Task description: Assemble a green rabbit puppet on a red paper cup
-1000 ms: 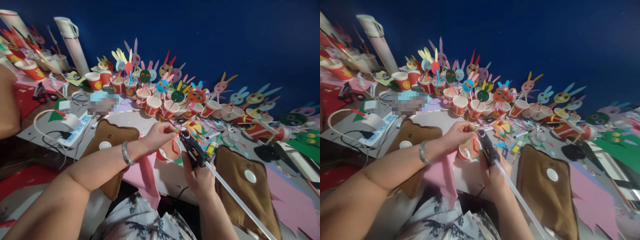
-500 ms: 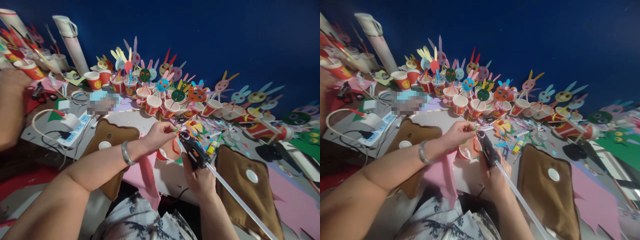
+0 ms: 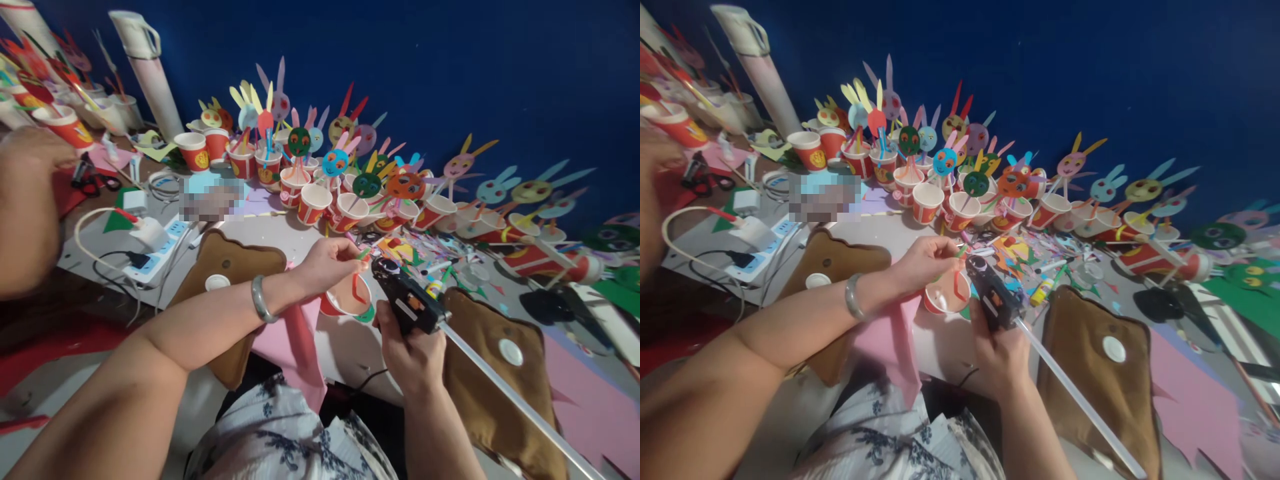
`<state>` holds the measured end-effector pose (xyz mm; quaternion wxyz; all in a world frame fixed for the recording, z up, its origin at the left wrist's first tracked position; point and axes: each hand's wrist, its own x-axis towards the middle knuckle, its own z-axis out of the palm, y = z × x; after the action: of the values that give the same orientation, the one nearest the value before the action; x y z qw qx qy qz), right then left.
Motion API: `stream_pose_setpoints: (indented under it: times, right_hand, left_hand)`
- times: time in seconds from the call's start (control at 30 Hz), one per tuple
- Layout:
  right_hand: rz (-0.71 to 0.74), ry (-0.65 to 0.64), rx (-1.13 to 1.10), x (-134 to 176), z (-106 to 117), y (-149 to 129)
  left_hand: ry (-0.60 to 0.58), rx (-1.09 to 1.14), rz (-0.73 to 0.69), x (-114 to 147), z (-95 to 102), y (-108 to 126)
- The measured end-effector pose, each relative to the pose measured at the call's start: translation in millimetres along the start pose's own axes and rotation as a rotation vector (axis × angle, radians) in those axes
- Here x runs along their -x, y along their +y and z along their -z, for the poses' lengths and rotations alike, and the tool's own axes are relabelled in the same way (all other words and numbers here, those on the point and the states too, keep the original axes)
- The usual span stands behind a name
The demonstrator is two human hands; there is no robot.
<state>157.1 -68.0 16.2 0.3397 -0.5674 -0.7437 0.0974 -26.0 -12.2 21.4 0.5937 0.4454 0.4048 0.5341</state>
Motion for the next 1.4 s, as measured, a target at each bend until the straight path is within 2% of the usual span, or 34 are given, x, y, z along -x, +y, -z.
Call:
stream_pose_setpoints:
  times: [0.37, 0.57, 0.73, 0.93, 1.4]
  right_hand:
    - [-0.086, -0.023, 0.038, -0.7, -1.3, -3.5]
    - [-0.032, -0.031, 0.039, 1.4, -2.0, -2.5]
    - [-0.018, 0.037, 0.016, -0.6, -3.7, -2.3]
    - [-0.004, -0.013, 0.019, -1.5, -3.5, -3.7]
    - [0.046, 0.015, 0.077, -1.4, -1.2, -1.4]
  left_hand:
    - [-0.014, 0.035, -0.065, -2.0, 1.3, 0.9]
    - [-0.042, 0.049, -0.074, -4.7, 2.9, -2.8]
    - [-0.034, 0.021, -0.064, -4.3, 3.1, -1.3]
    - [-0.032, 0.034, -0.077, -6.0, 3.1, -1.5]
    - [-0.027, 0.044, -0.082, -4.4, 2.5, -1.6]
